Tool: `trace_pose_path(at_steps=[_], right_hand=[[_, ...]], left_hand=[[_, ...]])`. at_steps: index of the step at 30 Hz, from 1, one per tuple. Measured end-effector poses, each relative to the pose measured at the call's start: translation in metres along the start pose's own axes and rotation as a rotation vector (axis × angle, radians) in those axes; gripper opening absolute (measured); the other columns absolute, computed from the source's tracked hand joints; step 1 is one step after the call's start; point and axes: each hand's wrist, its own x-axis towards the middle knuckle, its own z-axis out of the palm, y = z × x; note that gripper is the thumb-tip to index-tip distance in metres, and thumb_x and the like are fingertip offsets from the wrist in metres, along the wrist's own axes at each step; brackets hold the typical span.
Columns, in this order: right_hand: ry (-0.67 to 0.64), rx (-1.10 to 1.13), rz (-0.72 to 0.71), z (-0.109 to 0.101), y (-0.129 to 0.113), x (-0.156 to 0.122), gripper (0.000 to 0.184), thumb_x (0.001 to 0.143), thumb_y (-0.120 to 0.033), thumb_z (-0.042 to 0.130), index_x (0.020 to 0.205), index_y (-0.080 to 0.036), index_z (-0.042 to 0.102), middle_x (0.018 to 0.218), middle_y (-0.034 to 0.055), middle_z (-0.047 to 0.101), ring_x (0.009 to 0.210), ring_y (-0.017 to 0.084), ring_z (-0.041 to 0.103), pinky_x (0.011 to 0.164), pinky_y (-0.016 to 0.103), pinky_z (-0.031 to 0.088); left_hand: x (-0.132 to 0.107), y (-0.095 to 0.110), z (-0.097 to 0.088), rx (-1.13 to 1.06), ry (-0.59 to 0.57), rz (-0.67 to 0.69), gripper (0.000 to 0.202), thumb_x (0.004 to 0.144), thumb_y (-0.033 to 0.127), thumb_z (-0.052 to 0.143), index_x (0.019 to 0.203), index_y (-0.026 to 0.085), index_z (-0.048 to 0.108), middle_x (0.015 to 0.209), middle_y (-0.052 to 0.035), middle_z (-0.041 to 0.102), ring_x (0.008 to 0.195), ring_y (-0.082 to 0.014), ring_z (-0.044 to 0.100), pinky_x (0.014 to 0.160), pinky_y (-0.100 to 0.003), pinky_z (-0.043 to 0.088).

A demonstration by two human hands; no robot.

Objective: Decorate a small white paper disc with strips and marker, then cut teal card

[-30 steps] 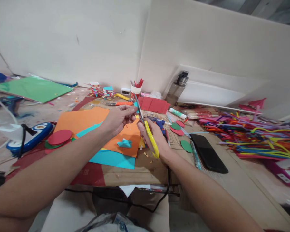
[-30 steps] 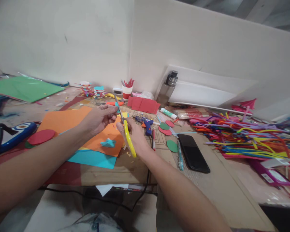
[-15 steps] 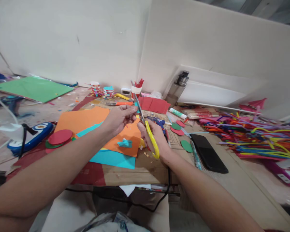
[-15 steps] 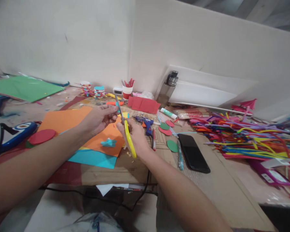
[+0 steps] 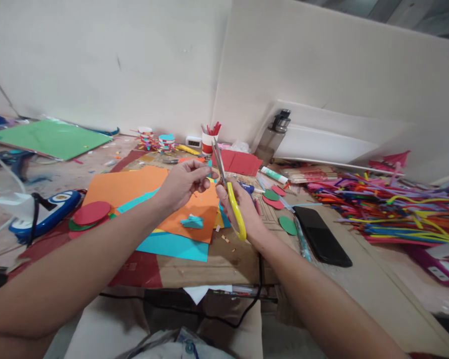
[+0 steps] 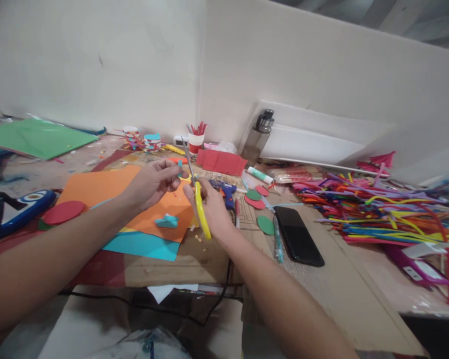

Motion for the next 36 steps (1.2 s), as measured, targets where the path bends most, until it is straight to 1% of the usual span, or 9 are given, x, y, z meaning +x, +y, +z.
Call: trace_pose_path(at_steps=[4,8,13,15,22,32,36], right_hand=[[-0.064,-0.039,0.04,-0.0004,0.0016,-0.0032,0.036,0.085,-0.057,0.051,0.089,-0.021,0.053,0.068,-0.0031,0.044,0.055,0.009,0.036,0.049,0.022,0.031],[-0.074,-0.035,0.051,0.0011,0.0014,-0.0043,0.039,0.085,-0.058,0.051,0.095,-0.021,0.056,0.068,-0.0018,0.048,0.054,0.01,0.038,0.049,0.022,0.032],[-0.046,-0.025,0.037,0.003,0.0002,-0.0043,0.042,0.085,-0.059,0.05,0.096,-0.02,0.058,0.079,0.0021,0.054,0.059,0.01,0.041,0.05,0.021,0.034],[-0.043,-0.023,0.032,0.0033,0.0004,-0.0048,0.042,0.085,-0.06,0.049,0.095,-0.02,0.058,0.082,0.0023,0.055,0.06,0.01,0.041,0.05,0.022,0.034],[-0.066,-0.087,0.02,0.002,0.0057,-0.0053,0.04,0.087,-0.059,0.048,0.092,-0.02,0.055,0.072,-0.0013,0.047,0.056,0.009,0.037,0.049,0.021,0.032],[-0.062,-0.083,0.033,0.0037,0.0051,-0.0068,0.039,0.087,-0.059,0.048,0.09,-0.021,0.053,0.068,-0.003,0.046,0.053,0.009,0.037,0.047,0.021,0.031],[-0.055,-0.05,0.071,0.005,0.0029,-0.0075,0.04,0.085,-0.061,0.05,0.088,-0.021,0.054,0.066,-0.0033,0.047,0.051,0.009,0.038,0.046,0.021,0.033]], left_hand=[[0.001,-0.0011,-0.0021,-0.031,-0.032,-0.026,0.022,0.07,0.029,0.074,0.071,0.014,0.058,0.071,-0.0041,0.069,0.05,-0.0073,0.057,0.047,-0.02,0.038],[0.0009,-0.0016,-0.0016,-0.036,-0.049,-0.036,0.022,0.07,0.029,0.074,0.07,0.013,0.059,0.068,-0.0042,0.068,0.05,-0.0081,0.058,0.047,-0.02,0.038],[0.0011,-0.0033,-0.0016,-0.042,-0.048,-0.049,0.022,0.072,0.029,0.073,0.07,0.012,0.06,0.07,-0.0055,0.069,0.051,-0.0076,0.058,0.047,-0.019,0.038],[0.0014,-0.0041,-0.0022,-0.044,-0.05,-0.054,0.02,0.072,0.029,0.072,0.07,0.012,0.06,0.072,-0.0057,0.069,0.052,-0.0072,0.058,0.047,-0.019,0.038],[0.0015,-0.0045,-0.0026,-0.053,-0.05,-0.062,0.02,0.072,0.029,0.072,0.072,0.012,0.062,0.069,-0.0042,0.068,0.052,-0.0073,0.058,0.048,-0.018,0.038],[0.0008,-0.0035,-0.0009,-0.052,-0.023,-0.068,0.019,0.072,0.027,0.071,0.072,0.012,0.06,0.069,-0.0039,0.067,0.052,-0.0073,0.058,0.047,-0.018,0.038],[0.0006,-0.0039,-0.0011,-0.048,-0.034,-0.067,0.02,0.072,0.028,0.072,0.072,0.012,0.06,0.069,-0.0043,0.067,0.052,-0.0072,0.058,0.047,-0.018,0.038]])
